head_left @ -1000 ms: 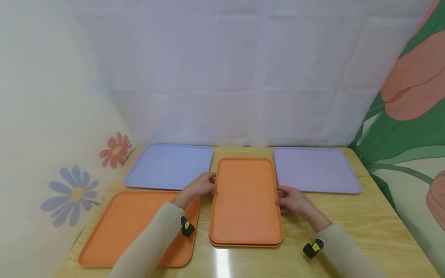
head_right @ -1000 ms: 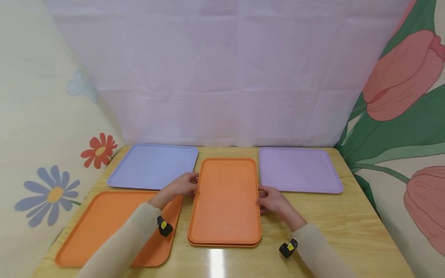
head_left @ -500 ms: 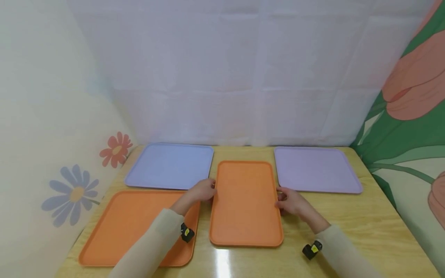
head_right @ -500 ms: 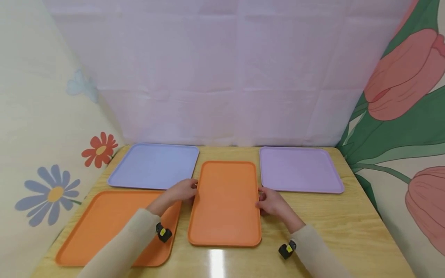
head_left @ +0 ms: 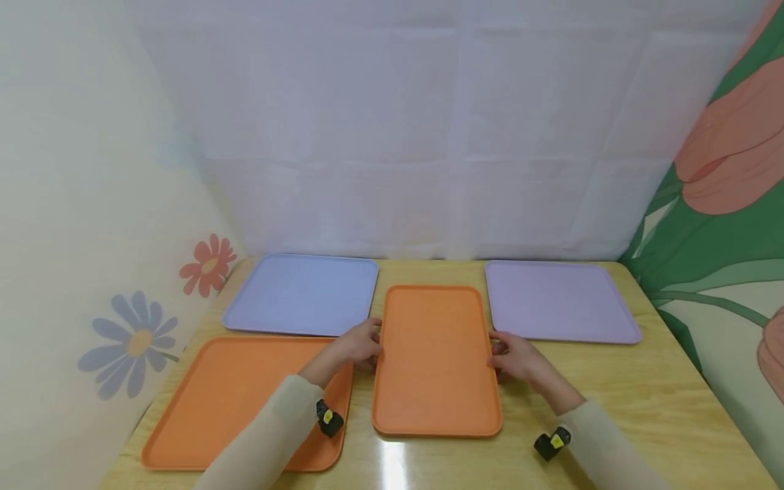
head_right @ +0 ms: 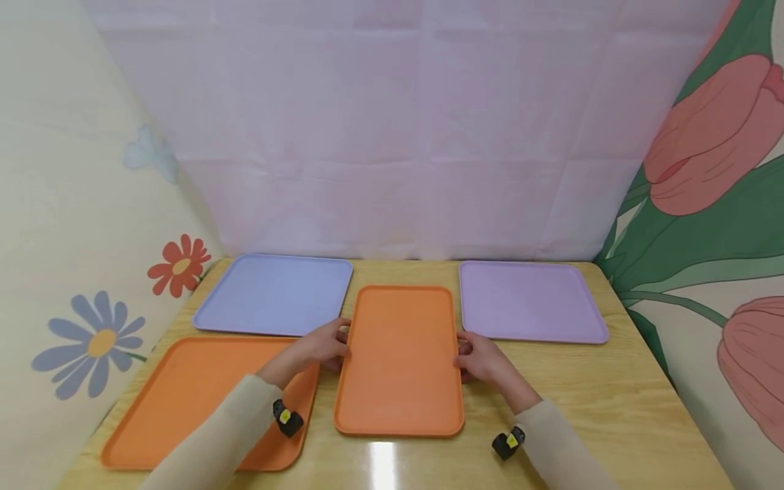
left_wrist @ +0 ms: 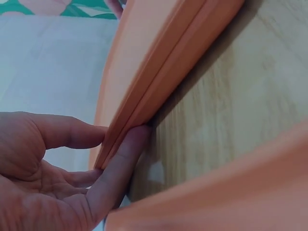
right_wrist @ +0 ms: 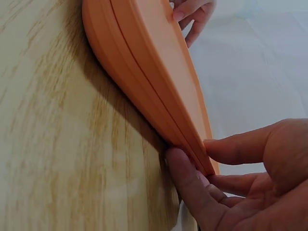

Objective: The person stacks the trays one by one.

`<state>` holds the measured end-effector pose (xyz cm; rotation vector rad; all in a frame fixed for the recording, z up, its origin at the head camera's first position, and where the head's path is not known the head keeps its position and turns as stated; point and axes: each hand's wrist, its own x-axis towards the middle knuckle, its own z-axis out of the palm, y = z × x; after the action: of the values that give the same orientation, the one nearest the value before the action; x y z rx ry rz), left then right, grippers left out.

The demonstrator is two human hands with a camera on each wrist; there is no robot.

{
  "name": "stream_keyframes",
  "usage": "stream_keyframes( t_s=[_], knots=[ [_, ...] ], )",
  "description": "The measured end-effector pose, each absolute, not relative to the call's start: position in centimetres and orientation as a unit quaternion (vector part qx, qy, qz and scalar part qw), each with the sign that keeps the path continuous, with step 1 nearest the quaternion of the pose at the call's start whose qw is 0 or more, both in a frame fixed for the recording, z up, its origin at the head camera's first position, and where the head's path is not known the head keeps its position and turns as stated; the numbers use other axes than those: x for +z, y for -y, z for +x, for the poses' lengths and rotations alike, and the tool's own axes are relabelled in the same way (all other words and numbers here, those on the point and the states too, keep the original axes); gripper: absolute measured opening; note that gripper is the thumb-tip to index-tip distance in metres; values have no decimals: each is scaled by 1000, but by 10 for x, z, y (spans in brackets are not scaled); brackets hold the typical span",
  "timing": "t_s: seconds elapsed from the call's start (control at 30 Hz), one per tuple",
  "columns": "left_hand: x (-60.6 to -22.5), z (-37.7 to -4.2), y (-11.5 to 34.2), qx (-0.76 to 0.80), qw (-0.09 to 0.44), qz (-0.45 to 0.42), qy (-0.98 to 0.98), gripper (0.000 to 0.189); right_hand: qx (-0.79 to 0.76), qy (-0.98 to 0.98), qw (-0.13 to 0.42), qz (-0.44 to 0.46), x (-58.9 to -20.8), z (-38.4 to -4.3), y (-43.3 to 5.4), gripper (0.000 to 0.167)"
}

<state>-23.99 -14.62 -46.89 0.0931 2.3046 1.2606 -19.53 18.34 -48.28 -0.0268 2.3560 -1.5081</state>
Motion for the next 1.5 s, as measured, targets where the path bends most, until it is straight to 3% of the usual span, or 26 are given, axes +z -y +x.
stream_keyframes(
  t_s=[0.17, 0.53, 0.93, 1.5],
  knots=[
    [-472, -239, 148, 498, 260, 23, -827, 74, -550, -813, 192, -23, -481, -195, -193, 64],
    [-473, -237, 145, 521, 258, 19, -813, 75, -521, -834, 158, -85, -460, -198, -250, 58],
    [-474, -235, 147, 539, 257, 23, -802, 72, -337, -936, 47, -93, -451, -205, -317, 57],
    [-472, -233, 146, 545, 258, 5, -798, 72, -302, -951, 62, -17, -443, -218, -389, 62]
  ],
)
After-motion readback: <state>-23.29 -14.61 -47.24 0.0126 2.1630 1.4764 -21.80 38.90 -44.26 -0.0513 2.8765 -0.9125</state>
